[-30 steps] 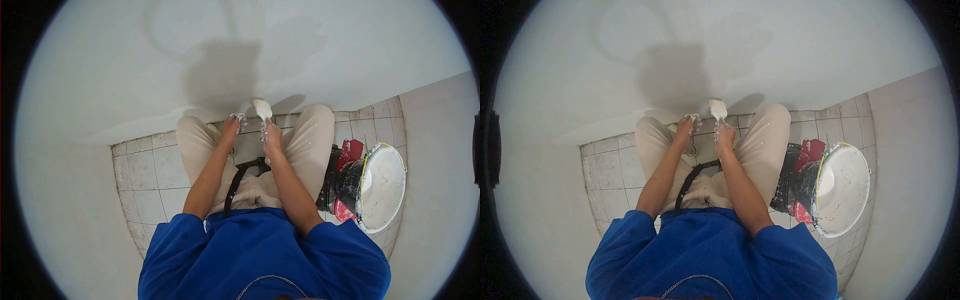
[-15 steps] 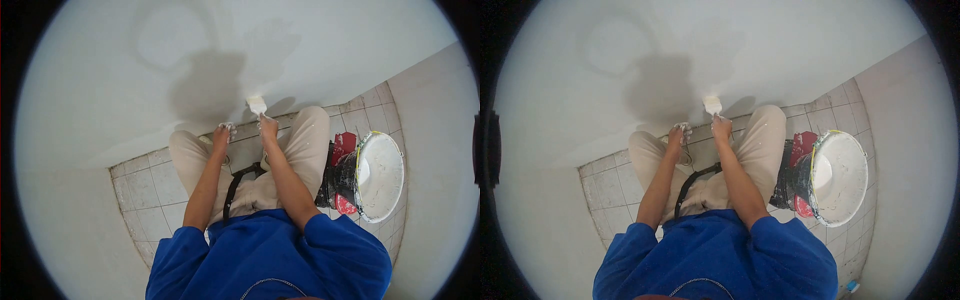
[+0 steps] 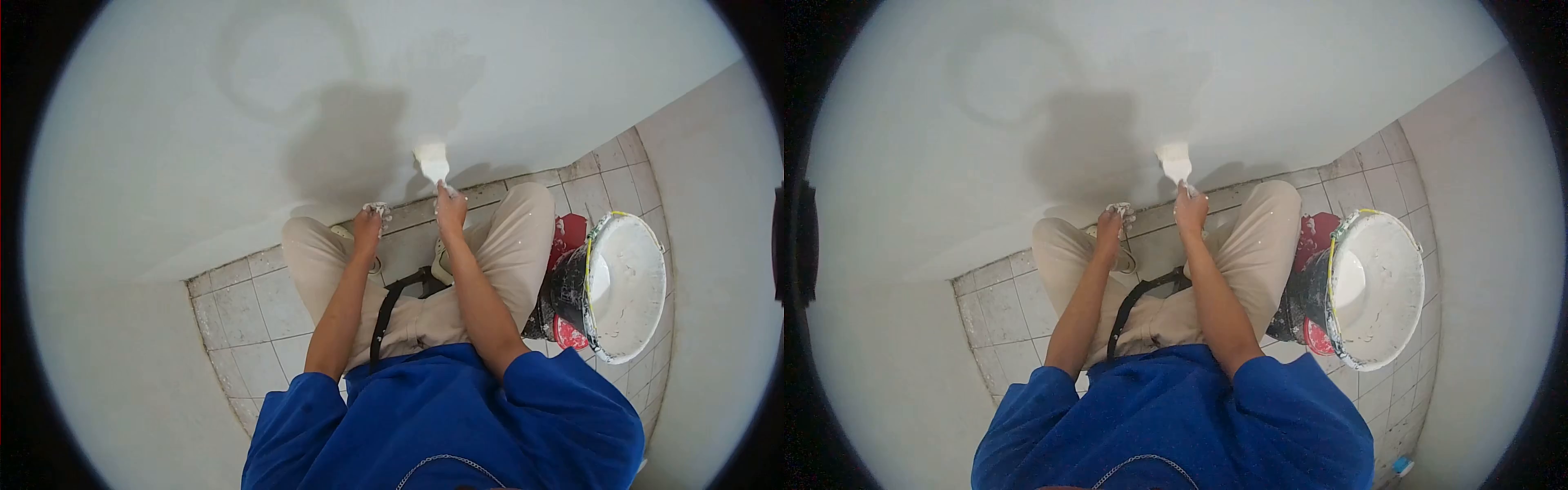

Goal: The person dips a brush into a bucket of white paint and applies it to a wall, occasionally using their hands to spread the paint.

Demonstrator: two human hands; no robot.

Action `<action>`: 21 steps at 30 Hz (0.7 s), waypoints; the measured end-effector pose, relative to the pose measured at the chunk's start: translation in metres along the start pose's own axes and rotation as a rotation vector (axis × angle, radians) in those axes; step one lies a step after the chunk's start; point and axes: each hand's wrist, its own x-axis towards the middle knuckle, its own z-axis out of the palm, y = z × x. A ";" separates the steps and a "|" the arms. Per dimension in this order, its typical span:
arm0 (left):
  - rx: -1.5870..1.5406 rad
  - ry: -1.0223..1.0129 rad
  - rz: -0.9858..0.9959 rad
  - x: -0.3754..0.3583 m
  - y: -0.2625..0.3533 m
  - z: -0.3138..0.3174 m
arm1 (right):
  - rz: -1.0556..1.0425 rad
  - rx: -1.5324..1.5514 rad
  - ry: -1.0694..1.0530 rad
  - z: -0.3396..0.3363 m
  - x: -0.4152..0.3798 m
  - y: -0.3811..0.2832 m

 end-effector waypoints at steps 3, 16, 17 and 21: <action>0.039 -0.007 -0.004 0.003 -0.005 0.000 | 0.162 -0.004 0.012 -0.008 -0.001 0.027; -0.054 0.061 -0.026 -0.005 0.006 0.010 | 0.004 -0.126 0.097 -0.013 -0.005 0.024; -0.013 0.055 -0.037 -0.007 0.007 0.008 | 0.007 -0.168 0.147 -0.014 -0.006 0.033; -0.027 0.014 -0.040 -0.009 0.013 0.010 | -0.156 0.084 0.200 -0.013 -0.029 -0.014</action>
